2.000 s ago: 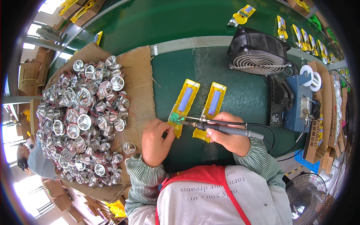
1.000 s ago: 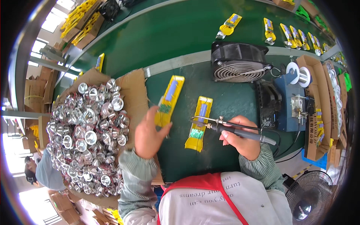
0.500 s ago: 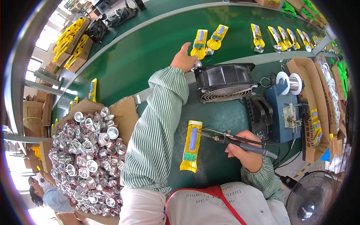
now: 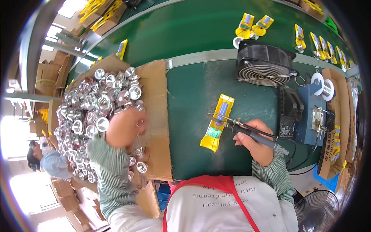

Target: The person solders electronic components and wires to flashlight housings using a soldering iron and places the assembled flashlights onto a conveyor belt and into a cardboard box.

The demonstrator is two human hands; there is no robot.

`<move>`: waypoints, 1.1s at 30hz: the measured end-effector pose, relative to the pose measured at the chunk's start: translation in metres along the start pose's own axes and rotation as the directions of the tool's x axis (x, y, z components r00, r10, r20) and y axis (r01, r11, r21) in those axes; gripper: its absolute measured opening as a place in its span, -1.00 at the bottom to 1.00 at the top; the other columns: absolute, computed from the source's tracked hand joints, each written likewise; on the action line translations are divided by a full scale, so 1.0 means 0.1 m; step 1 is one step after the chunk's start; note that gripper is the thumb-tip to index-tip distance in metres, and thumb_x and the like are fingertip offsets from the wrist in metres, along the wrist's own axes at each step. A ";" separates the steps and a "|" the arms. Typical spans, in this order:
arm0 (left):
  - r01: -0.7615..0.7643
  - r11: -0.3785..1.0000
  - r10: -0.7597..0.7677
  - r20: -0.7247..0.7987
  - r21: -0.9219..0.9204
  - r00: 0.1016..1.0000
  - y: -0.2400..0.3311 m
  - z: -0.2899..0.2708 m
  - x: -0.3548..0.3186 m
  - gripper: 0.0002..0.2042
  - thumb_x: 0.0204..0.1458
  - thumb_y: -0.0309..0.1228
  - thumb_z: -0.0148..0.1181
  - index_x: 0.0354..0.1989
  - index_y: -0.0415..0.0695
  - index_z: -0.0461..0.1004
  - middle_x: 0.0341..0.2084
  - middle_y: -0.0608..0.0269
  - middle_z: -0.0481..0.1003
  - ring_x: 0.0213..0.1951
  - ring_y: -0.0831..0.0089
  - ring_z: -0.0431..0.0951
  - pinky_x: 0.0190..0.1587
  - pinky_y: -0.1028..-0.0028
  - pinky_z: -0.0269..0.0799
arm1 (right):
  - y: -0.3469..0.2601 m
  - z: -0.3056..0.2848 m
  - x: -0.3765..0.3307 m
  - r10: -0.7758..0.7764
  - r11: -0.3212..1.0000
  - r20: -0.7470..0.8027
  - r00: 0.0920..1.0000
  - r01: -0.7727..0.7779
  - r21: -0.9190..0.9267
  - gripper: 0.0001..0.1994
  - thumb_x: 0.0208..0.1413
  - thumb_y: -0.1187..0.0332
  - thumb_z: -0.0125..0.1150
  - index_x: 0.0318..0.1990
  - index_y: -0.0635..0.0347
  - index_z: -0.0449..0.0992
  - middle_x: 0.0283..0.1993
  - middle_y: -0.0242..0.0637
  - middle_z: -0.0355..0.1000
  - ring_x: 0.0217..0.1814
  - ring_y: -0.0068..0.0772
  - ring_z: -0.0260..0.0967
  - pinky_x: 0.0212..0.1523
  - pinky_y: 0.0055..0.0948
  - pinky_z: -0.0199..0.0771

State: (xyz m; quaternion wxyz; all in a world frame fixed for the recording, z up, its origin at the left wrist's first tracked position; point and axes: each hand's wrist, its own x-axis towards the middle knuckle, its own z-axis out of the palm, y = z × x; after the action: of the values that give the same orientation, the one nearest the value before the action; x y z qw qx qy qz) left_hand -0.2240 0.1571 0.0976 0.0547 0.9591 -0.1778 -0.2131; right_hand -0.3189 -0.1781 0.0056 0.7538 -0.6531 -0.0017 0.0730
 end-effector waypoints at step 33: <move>-0.168 0.850 -0.117 -0.490 -0.499 0.864 0.86 1.36 -0.19 -0.93 -0.14 -0.53 0.19 -0.47 -0.24 0.46 -0.57 0.12 0.41 -0.46 0.22 0.39 -0.39 0.36 0.29 | 0.42 0.61 0.05 -0.231 0.927 0.261 0.937 0.294 -0.234 -0.65 0.01 0.26 0.23 -0.11 0.25 0.35 -0.29 -0.18 0.42 -0.26 -0.26 0.42 -0.26 -0.41 0.41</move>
State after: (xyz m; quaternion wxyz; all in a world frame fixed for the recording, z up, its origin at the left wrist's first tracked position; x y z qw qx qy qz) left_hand -0.3254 0.0802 -0.0027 0.3623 0.9261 -0.1053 0.0045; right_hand -0.3245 -0.1114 -0.0270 0.6556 -0.7304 -0.1863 0.0446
